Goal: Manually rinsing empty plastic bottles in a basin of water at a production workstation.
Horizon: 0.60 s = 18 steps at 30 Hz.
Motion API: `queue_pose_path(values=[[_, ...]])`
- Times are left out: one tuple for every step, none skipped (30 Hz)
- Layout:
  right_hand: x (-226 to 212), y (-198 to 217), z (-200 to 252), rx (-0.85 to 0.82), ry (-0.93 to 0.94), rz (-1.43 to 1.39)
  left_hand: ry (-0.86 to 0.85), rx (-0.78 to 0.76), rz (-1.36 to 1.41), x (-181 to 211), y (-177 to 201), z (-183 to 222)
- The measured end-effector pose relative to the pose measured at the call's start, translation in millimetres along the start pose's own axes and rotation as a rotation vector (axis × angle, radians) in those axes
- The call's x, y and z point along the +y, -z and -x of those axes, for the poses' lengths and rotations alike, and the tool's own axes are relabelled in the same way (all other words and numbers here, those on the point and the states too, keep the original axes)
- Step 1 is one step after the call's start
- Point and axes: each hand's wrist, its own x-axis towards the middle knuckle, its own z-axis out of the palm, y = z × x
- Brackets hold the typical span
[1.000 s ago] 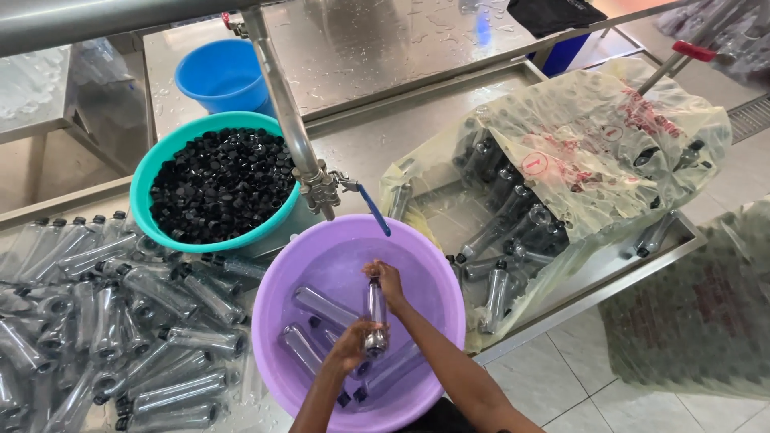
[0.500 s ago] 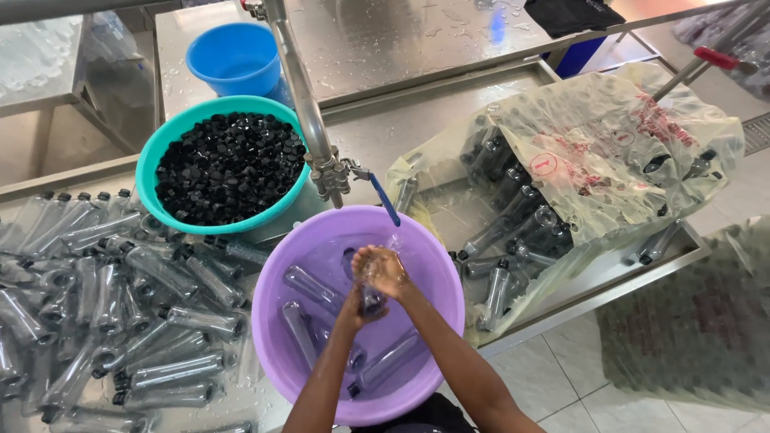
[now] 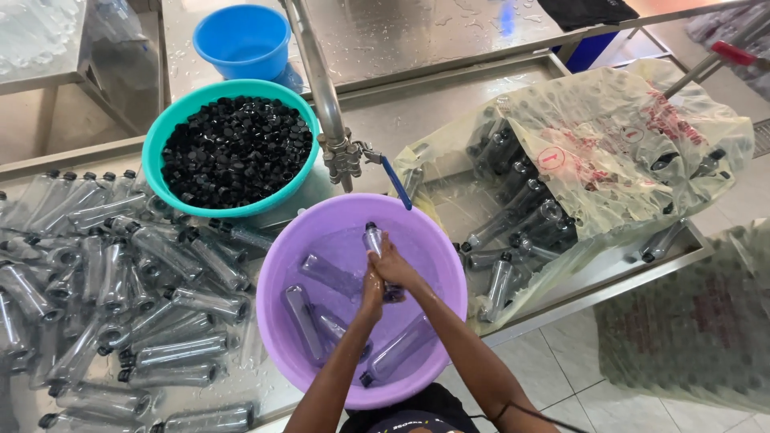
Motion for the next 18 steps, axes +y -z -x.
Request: queue_pose_path(values=[[0, 0, 1, 0.031, 0.03, 0.164, -0.037, 0.031, -0.107, 12, -15, 39], [7, 1, -12, 0.029, 0.029, 0.16, -0.035, 0.034, -0.109, 17, -17, 53], [14, 2, -26, 0.105, -0.055, 0.086, -0.046, 0.013, -0.235, 22, -19, 66], [21, 5, -40, 0.18, -0.138, 0.015, -0.057, -0.009, -0.357, 27, -23, 79], [19, -1, -34, 0.178, -0.139, 0.015, -0.056, -0.007, -0.357, 12, -8, 56], [15, -6, -31, 0.185, -0.104, -0.095, 0.027, -0.065, -0.232, 0, 7, 31], [11, -10, -27, 0.192, -0.068, -0.205, 0.11, -0.123, -0.108, -12, 22, 6], [27, -15, -39, 0.188, -0.066, -0.202, 0.108, -0.12, -0.105, -6, 30, 5], [43, -20, -50, 0.085, -0.164, -0.703, 0.251, -0.237, 0.077, 0, 39, 4], [60, -27, -60, -0.026, -0.265, -1.204, 0.396, -0.354, 0.258, 5, 49, 4], [96, -39, -71, -0.027, -0.268, -1.204, 0.398, -0.351, 0.259, -1, 55, 2], [128, -51, -88, -0.132, -0.299, -1.268, 0.456, -0.345, 0.36, -3, 61, -3], [160, -63, -106, -0.238, -0.33, -1.33, 0.513, -0.338, 0.461, -4, 67, -8], [162, -64, -97, -0.238, -0.332, -1.329, 0.514, -0.337, 0.462, -8, 68, -13], [163, -65, -89, -0.112, -0.4, -1.26, 0.431, -0.303, 0.458, -11, 70, -18], [165, -68, -79, 0.012, -0.469, -1.186, 0.351, -0.266, 0.454, -15, 72, -22], [196, -80, -98, 0.011, -0.474, -1.186, 0.354, -0.262, 0.457, -19, 76, -26], [226, -91, -120, 0.162, -0.438, -1.281, 0.283, -0.239, 0.395, -22, 79, -32]])
